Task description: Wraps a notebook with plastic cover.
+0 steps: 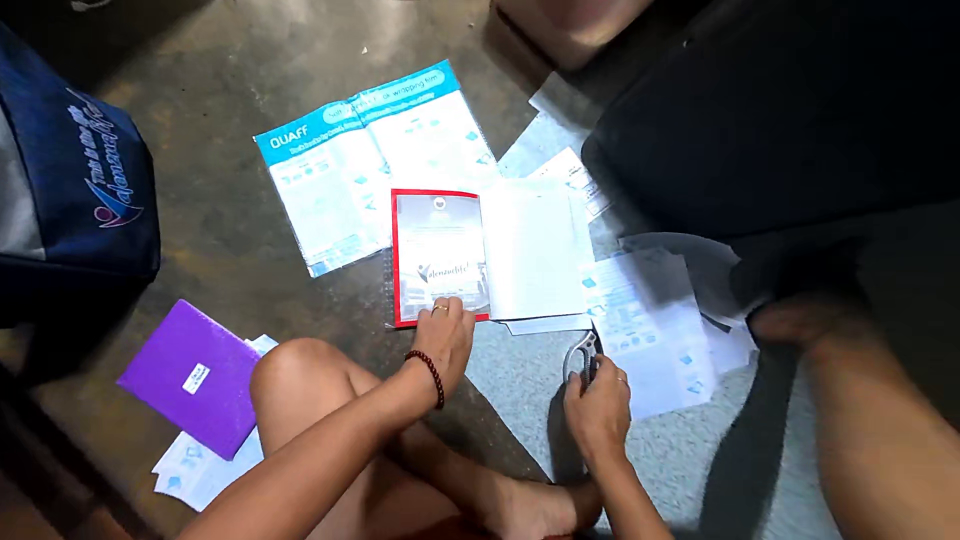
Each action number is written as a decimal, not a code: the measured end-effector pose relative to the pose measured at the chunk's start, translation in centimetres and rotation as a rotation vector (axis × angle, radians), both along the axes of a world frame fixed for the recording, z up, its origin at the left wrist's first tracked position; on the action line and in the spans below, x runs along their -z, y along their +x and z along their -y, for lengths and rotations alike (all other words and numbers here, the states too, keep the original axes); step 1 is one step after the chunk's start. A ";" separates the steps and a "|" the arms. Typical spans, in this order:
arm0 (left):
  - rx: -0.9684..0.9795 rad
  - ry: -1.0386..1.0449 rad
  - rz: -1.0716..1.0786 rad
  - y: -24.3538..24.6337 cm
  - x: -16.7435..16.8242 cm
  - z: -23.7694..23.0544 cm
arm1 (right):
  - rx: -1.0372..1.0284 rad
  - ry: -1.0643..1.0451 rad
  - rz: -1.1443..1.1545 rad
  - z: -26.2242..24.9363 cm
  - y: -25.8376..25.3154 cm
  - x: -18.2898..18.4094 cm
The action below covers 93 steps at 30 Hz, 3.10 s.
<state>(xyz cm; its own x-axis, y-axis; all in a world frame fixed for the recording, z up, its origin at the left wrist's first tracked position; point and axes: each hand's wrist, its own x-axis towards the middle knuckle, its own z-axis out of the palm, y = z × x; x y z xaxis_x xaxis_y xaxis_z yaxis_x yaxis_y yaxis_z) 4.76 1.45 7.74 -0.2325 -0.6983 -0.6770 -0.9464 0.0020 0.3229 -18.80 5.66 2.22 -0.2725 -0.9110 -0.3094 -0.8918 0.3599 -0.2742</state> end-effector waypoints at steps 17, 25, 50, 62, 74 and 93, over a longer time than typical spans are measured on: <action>-0.159 -0.790 -0.337 -0.8 6.4 -0.3 | 0.022 0.053 -0.056 3.0 -0.6 -0.9; -0.184 -0.518 -0.330 -0.5 4.8 -1.9 | 0.131 0.127 0.011 4.7 -1.5 -2.2; -0.356 -0.893 -0.348 0.7 5.7 -0.3 | 0.378 0.634 1.632 -8.0 -2.3 -8.8; -0.141 -0.714 -0.352 0.9 4.5 -0.6 | 0.291 0.828 1.099 1.8 1.1 -9.3; 0.019 -0.244 -0.186 0.7 2.5 0.7 | 0.227 0.969 0.999 5.2 1.4 -10.0; 0.036 -0.229 -0.160 0.5 2.6 0.7 | 0.167 1.013 0.922 6.5 1.0 -9.8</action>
<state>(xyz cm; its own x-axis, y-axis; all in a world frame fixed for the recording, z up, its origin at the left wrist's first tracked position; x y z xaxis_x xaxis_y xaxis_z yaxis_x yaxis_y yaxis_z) 5.29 0.71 5.11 -0.3515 -0.8180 -0.4553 -0.8813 0.1251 0.4556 -17.75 -0.87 12.06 0.3083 -0.1585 -0.9380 -0.4596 0.8385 -0.2928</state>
